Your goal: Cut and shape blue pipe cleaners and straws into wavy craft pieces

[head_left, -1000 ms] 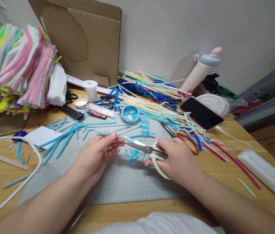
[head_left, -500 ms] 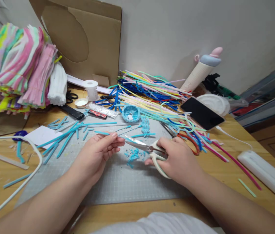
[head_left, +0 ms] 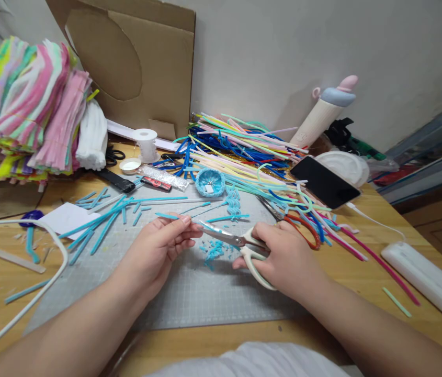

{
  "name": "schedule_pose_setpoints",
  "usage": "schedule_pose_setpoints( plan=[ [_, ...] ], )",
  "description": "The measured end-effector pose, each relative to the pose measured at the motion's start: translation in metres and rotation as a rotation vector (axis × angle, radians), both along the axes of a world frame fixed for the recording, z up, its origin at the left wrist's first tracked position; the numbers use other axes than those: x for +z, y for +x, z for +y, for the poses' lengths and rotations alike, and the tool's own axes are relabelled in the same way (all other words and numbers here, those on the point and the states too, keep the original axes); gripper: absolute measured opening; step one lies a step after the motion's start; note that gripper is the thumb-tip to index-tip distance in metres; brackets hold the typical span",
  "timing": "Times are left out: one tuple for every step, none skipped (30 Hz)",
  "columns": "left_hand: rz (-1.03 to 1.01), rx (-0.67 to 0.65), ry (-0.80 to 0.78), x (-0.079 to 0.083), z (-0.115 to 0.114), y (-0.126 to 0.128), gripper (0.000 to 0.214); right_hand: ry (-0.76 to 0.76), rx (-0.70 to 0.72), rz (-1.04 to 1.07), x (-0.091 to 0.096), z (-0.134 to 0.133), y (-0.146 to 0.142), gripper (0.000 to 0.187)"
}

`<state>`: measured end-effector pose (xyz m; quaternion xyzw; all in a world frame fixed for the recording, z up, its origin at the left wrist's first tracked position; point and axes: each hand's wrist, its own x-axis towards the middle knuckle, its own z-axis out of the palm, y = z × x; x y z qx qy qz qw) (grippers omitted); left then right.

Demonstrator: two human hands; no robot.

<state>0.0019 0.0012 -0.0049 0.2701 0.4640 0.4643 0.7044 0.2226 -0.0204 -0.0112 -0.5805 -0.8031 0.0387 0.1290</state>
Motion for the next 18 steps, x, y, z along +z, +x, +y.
schedule_pose_setpoints(
  plan=[
    [0.000,0.003,0.000,0.0000,0.0000,0.0000,0.013,-0.007,-0.005,-0.004,-0.0001,0.0000,0.0001,0.032],
    [0.002,0.006,0.000,0.0001,0.0000,0.0000,0.013,-0.012,-0.008,-0.008,-0.0002,0.0001,0.0001,0.032],
    [0.007,0.008,0.000,0.0001,0.0000,0.0001,0.013,-0.015,-0.009,-0.011,-0.0003,0.0002,0.0002,0.032],
    [0.014,0.011,-0.001,0.0002,-0.0001,0.0002,0.014,-0.012,-0.008,-0.011,-0.0004,0.0004,0.0002,0.033],
    [0.020,0.013,-0.003,0.0003,-0.0001,0.0002,0.014,-0.008,-0.006,-0.010,-0.0005,0.0005,0.0003,0.033],
    [0.026,0.018,-0.006,0.0005,-0.0002,0.0002,0.014,-0.002,-0.003,-0.007,-0.0007,0.0006,0.0004,0.033],
    [0.028,0.024,-0.008,0.0007,-0.0003,0.0001,0.014,0.004,0.000,-0.004,-0.0008,0.0006,0.0005,0.033],
    [0.029,0.033,-0.010,0.0009,-0.0003,-0.0001,0.014,0.009,0.004,0.001,-0.0011,0.0006,0.0006,0.033],
    [0.029,0.044,-0.011,0.0011,-0.0004,-0.0003,0.014,0.015,0.008,0.005,-0.0013,0.0004,0.0006,0.033],
    [0.029,0.055,-0.012,0.0013,-0.0004,-0.0005,0.014,0.020,0.011,0.008,-0.0015,0.0003,0.0007,0.033],
    [0.032,0.063,-0.015,0.0013,-0.0003,-0.0006,0.014,0.023,0.015,0.009,-0.0017,0.0002,0.0008,0.033],
    [0.037,0.068,-0.017,0.0013,-0.0001,-0.0008,0.014,0.026,0.016,0.009,-0.0019,0.0001,0.0009,0.033],
    [0.042,0.070,-0.019,0.0010,0.0002,-0.0009,0.014,0.029,0.016,0.009,-0.0020,0.0002,0.0010,0.033],
    [0.048,0.070,-0.019,0.0007,0.0006,-0.0010,0.015,0.030,0.015,0.010,-0.0021,0.0004,0.0012,0.033],
    [0.054,0.071,-0.016,0.0003,0.0011,-0.0010,0.015,0.030,0.010,0.015,-0.0021,0.0008,0.0015,0.033],
    [0.063,0.074,-0.011,-0.0001,0.0017,-0.0010,0.015,0.031,0.001,0.025,-0.0020,0.0012,0.0019,0.034],
    [0.075,0.078,-0.003,-0.0005,0.0022,-0.0010,0.016,0.036,-0.010,0.039,-0.0016,0.0018,0.0023,0.034],
    [0.090,0.083,0.010,-0.0007,0.0026,-0.0008,0.016,0.046,-0.022,0.055,-0.0010,0.0023,0.0029,0.034]
  ],
)
